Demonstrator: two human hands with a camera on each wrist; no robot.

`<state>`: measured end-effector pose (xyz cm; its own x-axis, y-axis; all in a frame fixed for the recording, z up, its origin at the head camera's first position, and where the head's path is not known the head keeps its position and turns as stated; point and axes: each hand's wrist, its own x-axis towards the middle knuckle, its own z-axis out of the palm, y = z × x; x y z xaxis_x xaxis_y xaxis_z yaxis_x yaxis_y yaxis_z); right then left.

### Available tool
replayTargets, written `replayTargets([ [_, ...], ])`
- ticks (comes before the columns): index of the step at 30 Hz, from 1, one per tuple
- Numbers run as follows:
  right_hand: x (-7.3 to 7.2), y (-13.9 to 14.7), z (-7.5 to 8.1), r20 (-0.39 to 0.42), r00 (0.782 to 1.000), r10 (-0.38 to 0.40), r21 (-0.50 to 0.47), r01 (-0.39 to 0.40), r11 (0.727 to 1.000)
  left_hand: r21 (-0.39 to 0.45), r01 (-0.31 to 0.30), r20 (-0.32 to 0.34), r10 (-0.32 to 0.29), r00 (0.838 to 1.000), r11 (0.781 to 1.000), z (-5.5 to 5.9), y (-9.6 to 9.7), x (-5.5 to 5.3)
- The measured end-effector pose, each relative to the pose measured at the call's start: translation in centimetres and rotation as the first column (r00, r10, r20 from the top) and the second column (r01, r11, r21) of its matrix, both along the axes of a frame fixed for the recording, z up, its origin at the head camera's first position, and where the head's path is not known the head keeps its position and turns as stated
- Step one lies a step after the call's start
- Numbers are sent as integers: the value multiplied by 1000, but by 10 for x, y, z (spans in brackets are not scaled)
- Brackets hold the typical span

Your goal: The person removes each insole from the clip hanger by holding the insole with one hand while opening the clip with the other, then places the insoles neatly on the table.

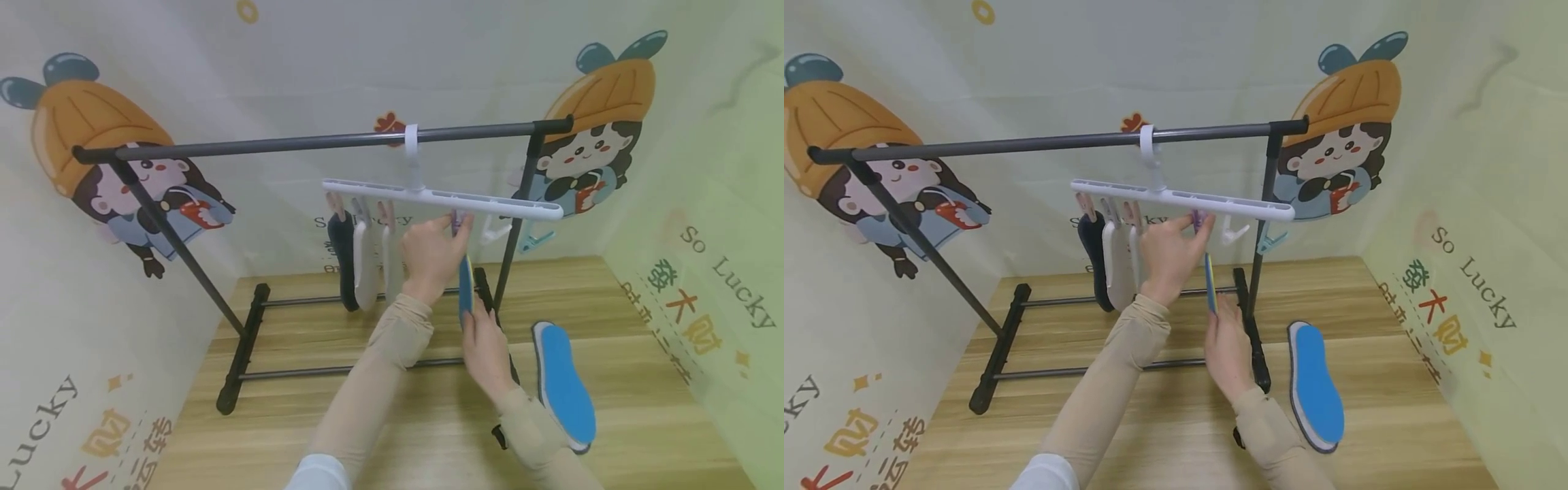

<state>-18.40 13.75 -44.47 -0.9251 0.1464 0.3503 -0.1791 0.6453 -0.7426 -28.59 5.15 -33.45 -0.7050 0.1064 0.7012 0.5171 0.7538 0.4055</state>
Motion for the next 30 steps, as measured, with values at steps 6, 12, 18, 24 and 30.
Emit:
replayTargets([
  [6,10,10,-3,30,1000,3,-31,-2,1000,-25,26,-23,-26,999,999,3,2,6],
  [12,22,24,-3,38,999,-22,-75,25,997,-25,40,-41,-41,998,999,4,3,10],
  [18,32,54,4,126,988,-85,-105,98,990,-23,46,-54,-47,997,999,5,0,13],
  [24,32,106,0,307,946,-108,-192,172,966,-43,68,-23,-69,997,997,6,-8,20],
  [30,21,157,-10,565,825,19,-234,138,962,-38,97,-52,-99,994,995,5,-19,28],
])
